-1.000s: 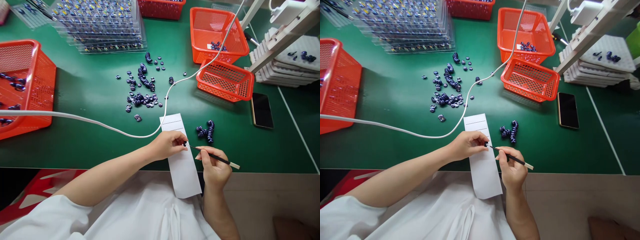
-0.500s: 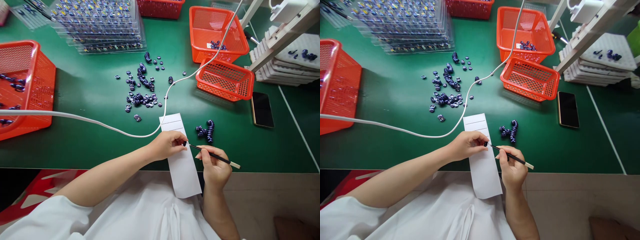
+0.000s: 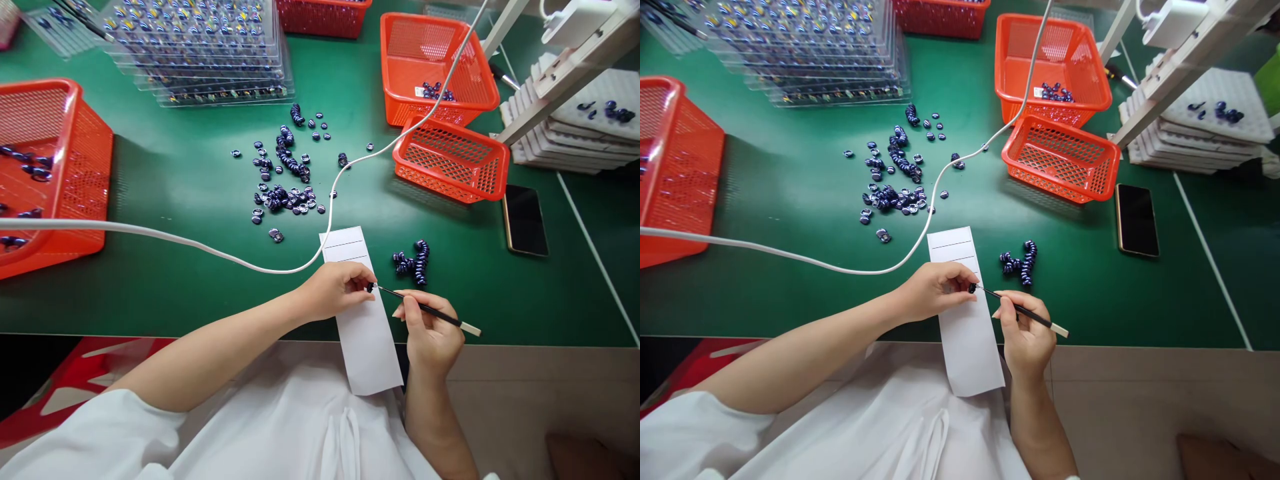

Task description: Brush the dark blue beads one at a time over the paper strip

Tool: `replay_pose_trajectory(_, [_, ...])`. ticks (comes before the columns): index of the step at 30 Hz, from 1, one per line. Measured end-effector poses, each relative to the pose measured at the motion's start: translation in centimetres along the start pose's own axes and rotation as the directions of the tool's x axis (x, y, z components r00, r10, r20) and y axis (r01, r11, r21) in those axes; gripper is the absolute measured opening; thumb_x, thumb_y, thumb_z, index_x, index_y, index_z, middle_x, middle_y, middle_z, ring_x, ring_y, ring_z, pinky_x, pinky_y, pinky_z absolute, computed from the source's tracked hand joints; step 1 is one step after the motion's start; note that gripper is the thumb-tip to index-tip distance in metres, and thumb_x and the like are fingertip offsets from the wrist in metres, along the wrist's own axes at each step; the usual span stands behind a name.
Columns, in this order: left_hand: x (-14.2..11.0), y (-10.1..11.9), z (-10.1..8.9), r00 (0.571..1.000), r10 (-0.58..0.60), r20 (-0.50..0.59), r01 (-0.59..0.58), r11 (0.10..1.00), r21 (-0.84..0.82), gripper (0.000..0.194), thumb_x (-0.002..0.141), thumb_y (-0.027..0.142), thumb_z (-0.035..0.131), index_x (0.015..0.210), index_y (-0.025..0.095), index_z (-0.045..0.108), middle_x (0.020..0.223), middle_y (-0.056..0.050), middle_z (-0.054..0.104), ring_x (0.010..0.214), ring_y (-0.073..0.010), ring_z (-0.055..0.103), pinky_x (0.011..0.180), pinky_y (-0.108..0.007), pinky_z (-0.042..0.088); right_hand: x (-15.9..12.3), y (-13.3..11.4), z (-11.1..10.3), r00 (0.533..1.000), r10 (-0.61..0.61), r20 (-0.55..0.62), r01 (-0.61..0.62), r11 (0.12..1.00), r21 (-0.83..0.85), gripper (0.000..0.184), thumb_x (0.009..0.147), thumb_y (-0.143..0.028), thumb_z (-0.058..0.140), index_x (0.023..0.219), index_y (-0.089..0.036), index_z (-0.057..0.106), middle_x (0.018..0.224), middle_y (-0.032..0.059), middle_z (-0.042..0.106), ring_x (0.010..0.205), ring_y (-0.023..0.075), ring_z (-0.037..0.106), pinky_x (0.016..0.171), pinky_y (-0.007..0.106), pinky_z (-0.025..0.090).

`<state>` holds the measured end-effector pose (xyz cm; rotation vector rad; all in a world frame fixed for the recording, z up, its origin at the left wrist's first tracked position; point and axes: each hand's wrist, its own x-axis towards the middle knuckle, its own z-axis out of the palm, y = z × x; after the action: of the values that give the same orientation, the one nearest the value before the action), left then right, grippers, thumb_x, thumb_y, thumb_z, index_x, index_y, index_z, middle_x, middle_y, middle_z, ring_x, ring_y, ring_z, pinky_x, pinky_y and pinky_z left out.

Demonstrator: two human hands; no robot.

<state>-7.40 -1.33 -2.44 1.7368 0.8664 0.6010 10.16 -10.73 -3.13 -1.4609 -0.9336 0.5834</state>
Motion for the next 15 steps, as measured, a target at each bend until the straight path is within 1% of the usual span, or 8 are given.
replay_pose_trajectory(5, [0.00,0.02,0.03,1.000,-0.010,0.000,0.010,1.000,-0.007,0.019,0.079,0.019,0.075,0.097,0.017,0.070,0.080,-0.001,0.070,0.069,-0.0109,0.064,0.067,-0.022,0.055,-0.04,-0.08,0.14,1.000,0.005,-0.024,-0.005,1.000,-0.019,0.009,0.086,-0.028,0.073,0.087,-0.019,0.072,0.082,0.0030,0.073,0.053,0.0106,0.064,0.050,0.025,0.055])
replay_pose_trajectory(9, [0.01,-0.03,0.07,1.000,-0.014,-0.006,0.013,1.000,-0.028,0.019,0.079,0.020,0.075,0.096,0.016,0.070,0.080,-0.001,0.070,0.069,-0.0107,0.064,0.067,-0.022,0.055,-0.11,0.01,0.20,0.998,0.004,-0.058,-0.004,1.000,0.009,0.010,0.086,-0.028,0.074,0.086,-0.018,0.072,0.084,0.0036,0.074,0.051,0.0101,0.063,0.048,0.024,0.053])
replay_pose_trajectory(15, [0.02,0.04,0.07,0.999,-0.033,-0.009,0.033,0.999,-0.036,0.020,0.078,0.019,0.077,0.097,0.015,0.069,0.080,-0.001,0.070,0.069,-0.0104,0.064,0.067,-0.021,0.055,-0.31,0.05,0.06,0.999,-0.020,-0.026,0.021,0.999,0.033,0.006,0.086,-0.025,0.073,0.087,-0.019,0.072,0.087,0.0037,0.075,0.053,0.0103,0.064,0.051,0.026,0.056])
